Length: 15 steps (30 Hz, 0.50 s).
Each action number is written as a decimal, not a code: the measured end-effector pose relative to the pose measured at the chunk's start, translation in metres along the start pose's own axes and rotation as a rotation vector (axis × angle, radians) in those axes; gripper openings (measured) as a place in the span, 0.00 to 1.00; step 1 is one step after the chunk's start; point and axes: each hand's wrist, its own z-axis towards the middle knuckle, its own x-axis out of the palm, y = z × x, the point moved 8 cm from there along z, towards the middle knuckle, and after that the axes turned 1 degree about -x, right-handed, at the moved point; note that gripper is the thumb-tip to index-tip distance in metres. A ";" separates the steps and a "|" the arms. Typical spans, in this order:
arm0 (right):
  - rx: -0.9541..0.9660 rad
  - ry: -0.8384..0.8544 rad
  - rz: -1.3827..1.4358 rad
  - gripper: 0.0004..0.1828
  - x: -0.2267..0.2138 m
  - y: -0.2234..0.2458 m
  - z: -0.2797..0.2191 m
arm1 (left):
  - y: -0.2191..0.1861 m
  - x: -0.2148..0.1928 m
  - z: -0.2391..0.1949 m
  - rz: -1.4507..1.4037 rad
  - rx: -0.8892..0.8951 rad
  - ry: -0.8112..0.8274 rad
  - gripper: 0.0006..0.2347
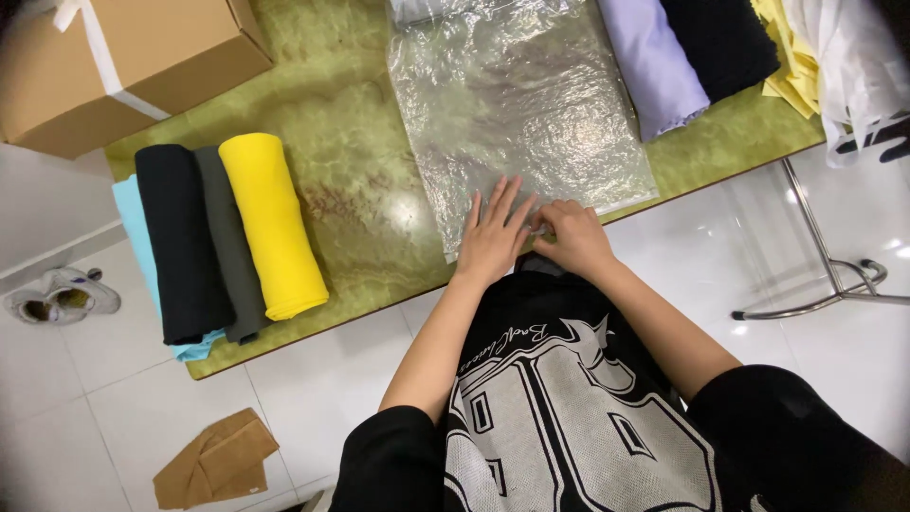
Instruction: The person wraps a folded piece of clothing in bubble wrap, places it inside a cardboard box, and closes the box. They then tie a white ribbon around the box to secure it.
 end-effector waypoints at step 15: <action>0.013 -0.094 0.050 0.10 -0.034 -0.014 -0.028 | -0.006 -0.017 -0.007 -0.055 0.035 0.194 0.22</action>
